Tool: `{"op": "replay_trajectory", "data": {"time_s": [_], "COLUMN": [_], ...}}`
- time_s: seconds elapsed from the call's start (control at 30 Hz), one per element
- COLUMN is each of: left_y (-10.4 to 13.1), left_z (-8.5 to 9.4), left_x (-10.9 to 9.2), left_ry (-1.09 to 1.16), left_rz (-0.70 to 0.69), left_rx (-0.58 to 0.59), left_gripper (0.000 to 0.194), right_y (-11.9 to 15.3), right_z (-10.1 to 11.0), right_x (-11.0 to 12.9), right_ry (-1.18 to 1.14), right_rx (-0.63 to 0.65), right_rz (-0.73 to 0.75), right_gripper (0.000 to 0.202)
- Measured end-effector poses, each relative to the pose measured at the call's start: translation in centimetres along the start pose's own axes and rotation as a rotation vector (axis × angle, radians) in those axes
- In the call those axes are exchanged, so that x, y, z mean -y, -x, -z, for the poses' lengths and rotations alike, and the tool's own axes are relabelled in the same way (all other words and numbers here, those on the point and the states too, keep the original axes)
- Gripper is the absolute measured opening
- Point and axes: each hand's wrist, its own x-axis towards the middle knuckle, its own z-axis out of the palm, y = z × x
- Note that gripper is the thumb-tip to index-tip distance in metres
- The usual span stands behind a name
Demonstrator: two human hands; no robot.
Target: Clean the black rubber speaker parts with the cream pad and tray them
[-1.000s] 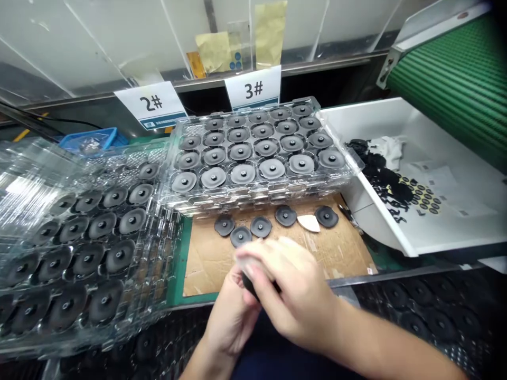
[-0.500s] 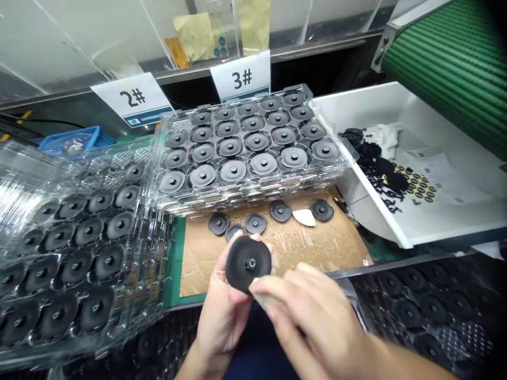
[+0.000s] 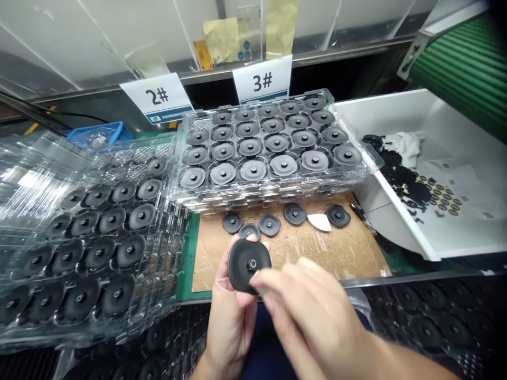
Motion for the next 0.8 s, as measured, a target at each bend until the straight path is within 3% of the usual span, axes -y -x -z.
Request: {"op": "replay_trajectory", "data": {"time_s": [0.07,0.2,0.33,0.4,0.5,0.57,0.67,0.8], "left_y": [-0.1,0.0,-0.1,-0.3,-0.5,-0.5,-0.4,-0.1], "left_z": [0.3,0.8,1.1,1.1,0.9,0.9,1.2,1.7], "left_x": [-0.1,-0.4,-0.7,-0.9,-1.0,-0.8,-0.4,-0.1], "left_ry": [0.015,0.019,0.009,0.011,0.015,0.022,0.022,-0.005], "left_rz": [0.008,-0.048,0.031,-0.005,-0.058,-0.014,0.088,0.116], "left_rx": [-0.014,-0.059,-0.048,-0.059,-0.045,-0.018,-0.004,0.016], "left_gripper": [0.057,0.06,0.055,0.055,0.056,0.056,0.054,0.062], "right_y": [-0.3,-0.7,-0.9,-1.1,-1.6,-1.9,-2.3,-2.2], "right_z": [-0.2,-0.8,-1.2,-1.0,-0.4,-0.1,-0.5,-1.5], "right_x": [0.1,0.1,0.3,-0.2,-0.9,-1.0,-0.9,-1.1], "right_ry": [-0.067,-0.032,-0.121,-0.171,-0.169,-0.201,-0.278,-0.257], "right_rx": [0.043,0.039,0.061,0.079,-0.039,-0.072,0.01,0.077], "right_rz": [0.035,-0.091,0.006,-0.092,-0.266,-0.198,-0.04,-0.095], "right_gripper": [0.021,0.022,0.021,0.019,0.019,0.021,0.024,0.024]}}
